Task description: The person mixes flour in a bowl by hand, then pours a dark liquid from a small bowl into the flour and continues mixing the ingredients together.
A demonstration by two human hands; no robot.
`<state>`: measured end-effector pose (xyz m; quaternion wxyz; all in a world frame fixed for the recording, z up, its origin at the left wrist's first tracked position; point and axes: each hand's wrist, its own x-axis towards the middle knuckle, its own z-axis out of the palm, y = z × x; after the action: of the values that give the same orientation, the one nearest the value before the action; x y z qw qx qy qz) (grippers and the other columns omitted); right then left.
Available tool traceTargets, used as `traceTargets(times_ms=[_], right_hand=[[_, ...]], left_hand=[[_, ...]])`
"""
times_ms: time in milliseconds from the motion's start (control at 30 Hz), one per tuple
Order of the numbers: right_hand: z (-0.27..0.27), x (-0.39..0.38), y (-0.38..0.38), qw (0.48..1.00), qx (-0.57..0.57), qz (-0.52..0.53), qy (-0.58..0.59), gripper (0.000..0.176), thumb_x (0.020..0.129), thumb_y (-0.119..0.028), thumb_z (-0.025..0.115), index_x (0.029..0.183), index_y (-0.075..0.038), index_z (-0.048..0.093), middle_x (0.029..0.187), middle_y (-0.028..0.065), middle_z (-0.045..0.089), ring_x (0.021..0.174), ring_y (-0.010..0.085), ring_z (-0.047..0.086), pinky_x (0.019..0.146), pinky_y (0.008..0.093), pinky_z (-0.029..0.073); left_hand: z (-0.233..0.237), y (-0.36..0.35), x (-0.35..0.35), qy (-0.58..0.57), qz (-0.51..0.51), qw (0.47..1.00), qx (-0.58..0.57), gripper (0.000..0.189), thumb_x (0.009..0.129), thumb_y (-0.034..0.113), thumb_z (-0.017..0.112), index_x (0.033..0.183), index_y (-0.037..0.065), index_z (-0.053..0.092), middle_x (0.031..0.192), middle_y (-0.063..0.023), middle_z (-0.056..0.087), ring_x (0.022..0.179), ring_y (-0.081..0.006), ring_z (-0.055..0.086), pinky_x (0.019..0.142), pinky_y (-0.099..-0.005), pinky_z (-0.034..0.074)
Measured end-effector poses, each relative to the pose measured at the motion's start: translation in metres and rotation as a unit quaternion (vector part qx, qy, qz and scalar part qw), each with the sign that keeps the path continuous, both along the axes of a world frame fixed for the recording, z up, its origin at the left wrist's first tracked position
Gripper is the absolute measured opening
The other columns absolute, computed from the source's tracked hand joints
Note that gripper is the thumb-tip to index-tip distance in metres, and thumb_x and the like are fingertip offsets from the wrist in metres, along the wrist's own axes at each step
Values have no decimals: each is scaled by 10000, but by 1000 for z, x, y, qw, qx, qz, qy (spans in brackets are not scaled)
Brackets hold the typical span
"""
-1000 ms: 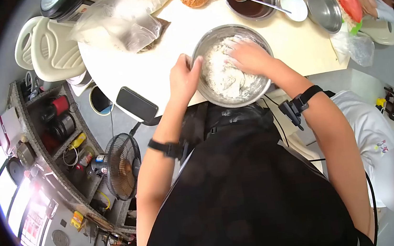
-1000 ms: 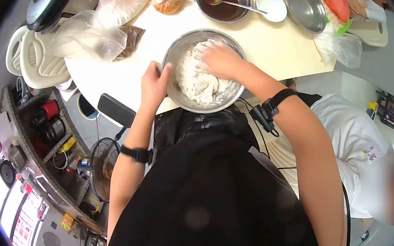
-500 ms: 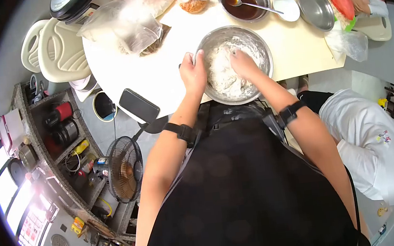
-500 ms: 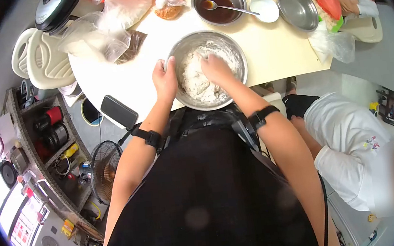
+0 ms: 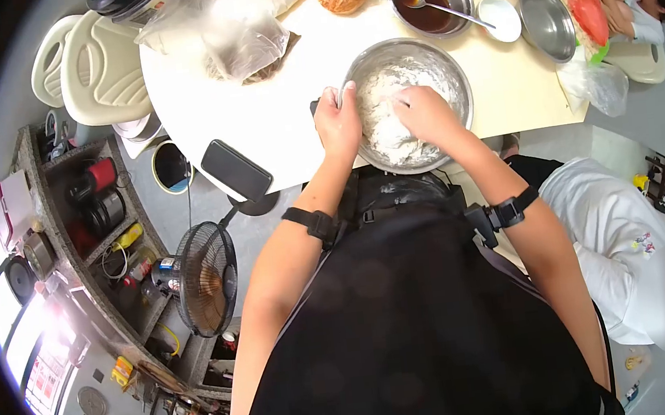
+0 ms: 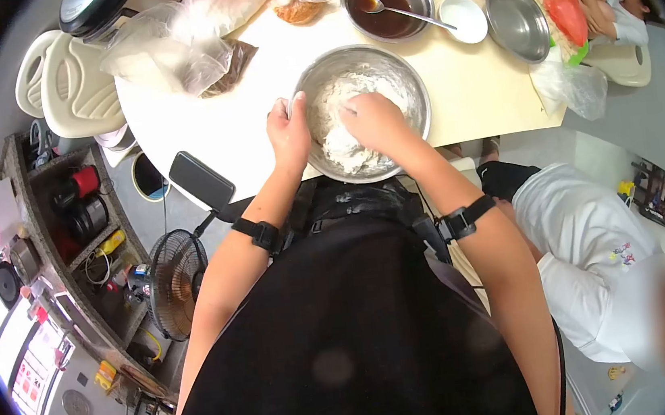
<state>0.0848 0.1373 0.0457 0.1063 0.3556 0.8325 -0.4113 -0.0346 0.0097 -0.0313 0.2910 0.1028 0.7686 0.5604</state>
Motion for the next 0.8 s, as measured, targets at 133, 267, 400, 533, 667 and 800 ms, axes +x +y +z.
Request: traceTargets(times_ms=[133, 267, 400, 533, 667, 800], right_hand=[[-18, 3, -26, 980, 162, 109, 45, 290, 938, -291, 583, 975, -43, 730, 980, 209, 726, 960, 392, 688, 870, 509, 531], [-38, 23, -37, 936, 305, 152, 83, 273, 904, -296, 622, 1046, -97, 745, 1100, 139, 719, 1100, 341, 656, 911, 537, 491], [-68, 18, -44, 941, 302, 127, 85, 217, 874, -273, 637, 988, -118, 736, 1046, 115, 717, 1061, 320, 648, 886, 536, 472], [-94, 1, -31, 959, 249, 112, 72, 211, 847, -233, 646, 976, -87, 727, 997, 120, 714, 1019, 353, 652, 892, 520, 479], [-108, -9, -20, 939, 297, 98, 144, 171, 866, -244, 633, 902, -96, 710, 942, 92, 720, 942, 307, 658, 857, 499, 478], [-99, -17, -17, 960, 246, 83, 104, 218, 886, -261, 625, 935, -69, 716, 896, 116, 725, 963, 325, 679, 863, 501, 501]], left_hand=[[6, 0, -3, -27, -15, 999, -27, 446, 993, 275, 686, 738, 22, 422, 677, -36, 386, 675, -140, 354, 628, -354, 369], [17, 5, -4, -30, -13, 999, -30, 433, 981, 266, 698, 731, 13, 452, 654, -57, 410, 657, -149, 374, 619, -359, 385], [10, 8, -7, -37, -10, 999, -20, 438, 969, 267, 717, 727, 4, 463, 634, -86, 427, 637, -159, 384, 608, -372, 398], [9, 9, -5, -17, -5, 999, -40, 443, 951, 236, 738, 710, -2, 453, 623, -90, 412, 616, -165, 384, 587, -379, 393], [14, 7, -9, 8, -37, 999, -36, 427, 977, 248, 707, 726, -6, 473, 626, -170, 456, 579, -259, 396, 594, -410, 412], [21, 2, -12, 60, -86, 994, -44, 384, 1012, 281, 659, 812, -19, 526, 685, -240, 529, 605, -322, 488, 621, -422, 436]])
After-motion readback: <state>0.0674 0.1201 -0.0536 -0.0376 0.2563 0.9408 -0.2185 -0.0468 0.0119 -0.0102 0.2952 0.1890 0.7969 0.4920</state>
